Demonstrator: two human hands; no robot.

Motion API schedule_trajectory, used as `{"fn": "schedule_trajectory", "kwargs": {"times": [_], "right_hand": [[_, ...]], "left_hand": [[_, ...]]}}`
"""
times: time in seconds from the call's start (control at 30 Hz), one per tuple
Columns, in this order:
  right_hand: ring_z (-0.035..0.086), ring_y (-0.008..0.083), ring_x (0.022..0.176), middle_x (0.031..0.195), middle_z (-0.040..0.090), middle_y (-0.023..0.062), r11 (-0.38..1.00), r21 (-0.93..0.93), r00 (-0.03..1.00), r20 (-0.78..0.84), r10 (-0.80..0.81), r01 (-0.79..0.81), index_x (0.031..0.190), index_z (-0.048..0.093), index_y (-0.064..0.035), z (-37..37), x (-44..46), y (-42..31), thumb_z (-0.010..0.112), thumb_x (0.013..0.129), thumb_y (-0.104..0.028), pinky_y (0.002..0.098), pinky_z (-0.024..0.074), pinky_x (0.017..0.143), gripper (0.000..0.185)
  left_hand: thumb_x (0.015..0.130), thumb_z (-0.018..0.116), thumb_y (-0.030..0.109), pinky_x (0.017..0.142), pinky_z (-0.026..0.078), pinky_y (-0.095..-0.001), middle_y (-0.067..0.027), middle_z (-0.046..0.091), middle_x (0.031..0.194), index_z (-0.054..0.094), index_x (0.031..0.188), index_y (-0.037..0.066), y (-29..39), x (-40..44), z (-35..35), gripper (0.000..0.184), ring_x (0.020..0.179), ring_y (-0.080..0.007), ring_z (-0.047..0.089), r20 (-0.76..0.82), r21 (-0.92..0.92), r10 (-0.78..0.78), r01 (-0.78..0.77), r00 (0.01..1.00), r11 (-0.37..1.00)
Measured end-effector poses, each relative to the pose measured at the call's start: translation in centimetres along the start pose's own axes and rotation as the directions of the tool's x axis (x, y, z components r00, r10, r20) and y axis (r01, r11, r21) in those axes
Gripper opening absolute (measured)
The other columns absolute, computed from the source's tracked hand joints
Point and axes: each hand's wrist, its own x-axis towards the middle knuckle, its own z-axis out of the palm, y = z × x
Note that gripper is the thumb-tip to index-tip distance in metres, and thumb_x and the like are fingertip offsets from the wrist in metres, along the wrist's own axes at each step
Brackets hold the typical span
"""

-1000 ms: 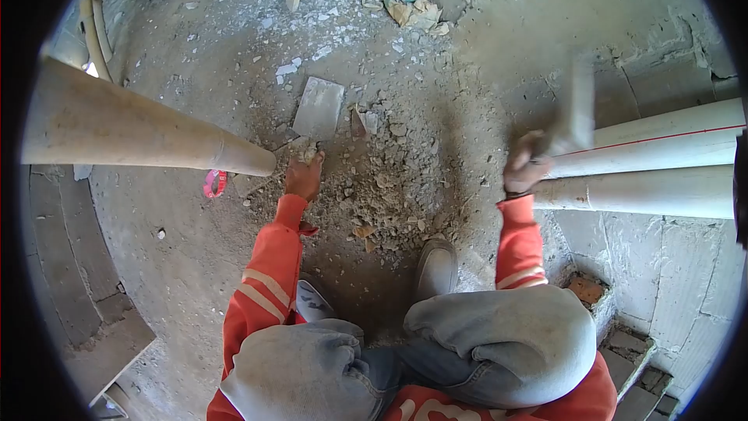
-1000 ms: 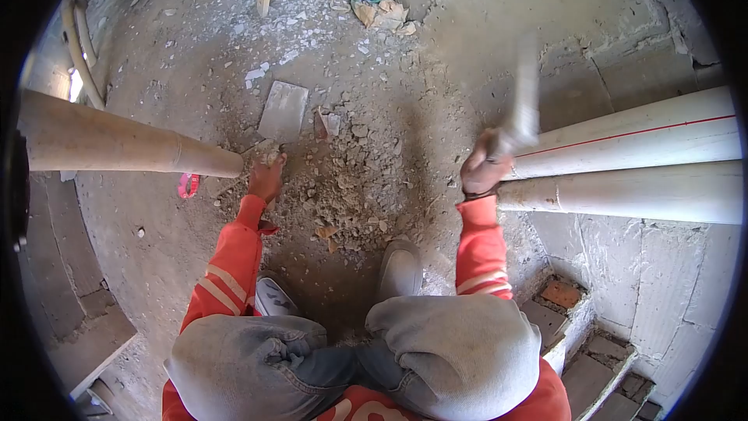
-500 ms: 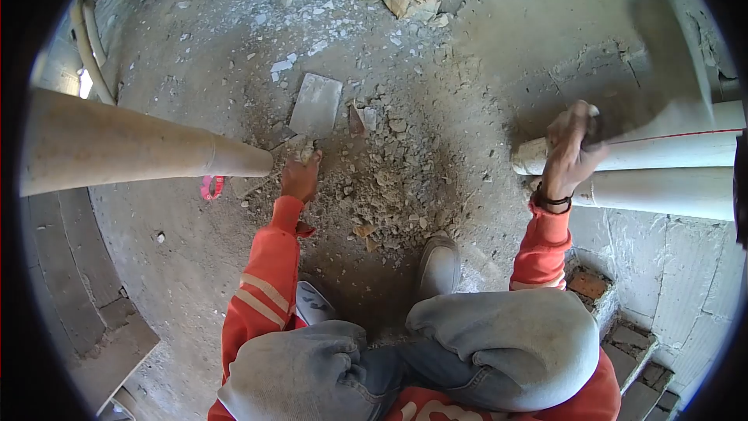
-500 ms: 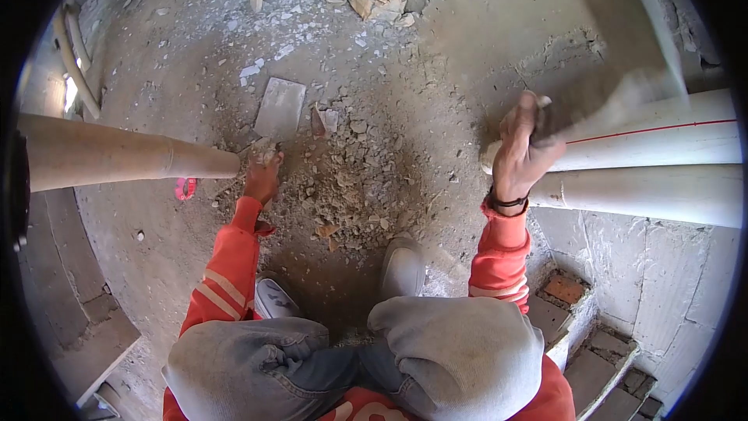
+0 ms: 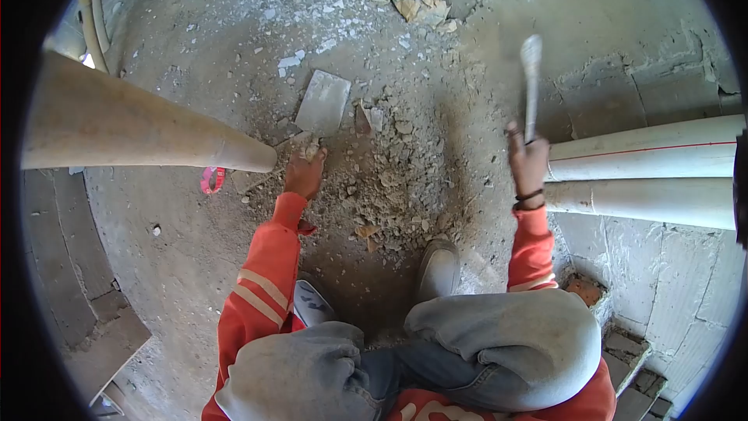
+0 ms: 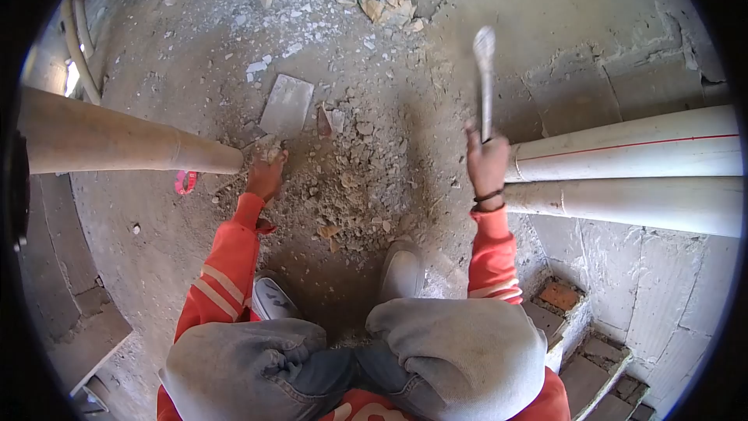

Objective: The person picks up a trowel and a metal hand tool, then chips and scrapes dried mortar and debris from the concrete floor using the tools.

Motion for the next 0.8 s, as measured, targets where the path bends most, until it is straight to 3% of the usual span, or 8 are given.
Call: {"fn": "schedule_trajectory", "kwargs": {"times": [0.1,0.23,0.3,0.33,0.4,0.5,0.67,0.8], "right_hand": [[0.038,0.0092,0.049,0.056,0.046,-0.0013,0.928,0.364,0.993,-0.103,-0.051,0.085,0.065,0.049,-0.0053,-4.5,-0.7,-8.2,0.062,0.093,-0.031,0.0277,0.0283,0.045,0.040],[0.032,0.0071,0.056,0.065,0.035,-0.0034,0.349,0.742,0.820,-0.508,-0.265,0.573,0.067,0.035,-0.0087,-1.7,-0.6,-8.5,0.057,0.090,-0.006,0.0236,0.0256,0.050,0.032],[0.053,0.0281,0.060,0.069,0.055,0.0139,0.741,-0.189,0.583,-0.507,-0.635,0.644,0.085,0.059,0.0003,2.7,-0.3,0.5,0.058,0.086,-0.006,0.0349,0.0416,0.055,0.007],[0.062,0.0436,0.076,0.081,0.063,0.0257,0.915,-0.056,0.891,-0.213,-0.401,0.398,0.098,0.065,0.0009,4.7,-1.3,4.0,0.059,0.088,-0.019,0.0445,0.0487,0.067,0.022],[0.064,0.0446,0.086,0.088,0.061,0.0329,0.898,-0.424,0.974,0.126,0.190,-0.120,0.085,0.066,0.0046,8.2,0.2,9.8,0.063,0.085,-0.041,0.0523,0.0481,0.075,0.045],[0.065,0.0447,0.079,0.076,0.061,0.0325,0.961,-0.214,0.974,0.105,0.201,-0.175,0.070,0.064,0.0058,8.3,1.4,11.6,0.066,0.083,-0.046,0.0516,0.0483,0.069,0.053],[0.035,0.0082,0.047,0.050,0.040,-0.0044,0.931,0.344,0.991,-0.099,-0.092,0.121,0.060,0.049,-0.0050,-2.4,1.1,-6.1,0.066,0.090,-0.039,0.0300,0.0287,0.043,0.048],[0.034,0.0053,0.048,0.054,0.039,-0.0046,0.736,0.590,0.930,-0.335,-0.152,0.333,0.066,0.042,-0.0111,-4.7,-0.1,-10.7,0.061,0.094,-0.025,0.0235,0.0250,0.043,0.036]], "left_hand": [[0.087,0.055,0.055,0.101,0.038,-0.0473,-0.0368,0.052,0.121,0.042,0.131,-0.013,-1.3,0.7,0.7,0.082,0.116,-0.0485,0.050,0.006,-0.037,-0.033,0.034,0.999,0.999],[0.087,0.054,0.056,0.101,0.038,-0.0479,-0.0370,0.052,0.121,0.043,0.129,-0.012,-3.9,1.8,2.0,0.081,0.115,-0.0494,0.050,-0.050,0.176,0.210,-0.198,0.976,0.964],[0.087,0.054,0.056,0.100,0.038,-0.0482,-0.0372,0.052,0.120,0.044,0.128,-0.012,-3.2,1.6,1.8,0.080,0.115,-0.0495,0.050,-0.056,0.241,0.239,-0.219,0.969,0.946],[0.088,0.053,0.056,0.099,0.039,-0.0484,-0.0373,0.053,0.119,0.045,0.126,-0.012,-1.5,1.0,1.5,0.079,0.114,-0.0490,0.051,-0.077,0.174,0.146,-0.131,0.986,0.976],[0.088,0.053,0.055,0.098,0.040,-0.0485,-0.0374,0.053,0.118,0.047,0.124,-0.013,-1.2,1.3,1.0,0.077,0.113,-0.0484,0.052,-0.110,0.091,0.044,-0.034,0.993,0.995],[0.087,0.054,0.055,0.096,0.041,-0.0481,-0.0378,0.055,0.115,0.045,0.125,-0.013,-3.6,2.3,1.2,0.078,0.112,-0.0460,0.053,0.208,0.327,0.298,-0.353,0.932,0.876],[0.084,0.056,0.058,0.098,0.041,-0.0462,-0.0361,0.055,0.116,0.041,0.130,-0.011,1.9,-1.2,-1.5,0.085,0.113,-0.0443,0.054,0.105,-0.154,-0.027,0.044,0.994,0.987],[0.085,0.056,0.058,0.100,0.039,-0.0470,-0.0357,0.052,0.122,0.041,0.132,-0.009,-5.1,2.6,2.7,0.083,0.116,-0.0461,0.051,-0.060,0.174,0.158,-0.146,0.986,0.974]]}}
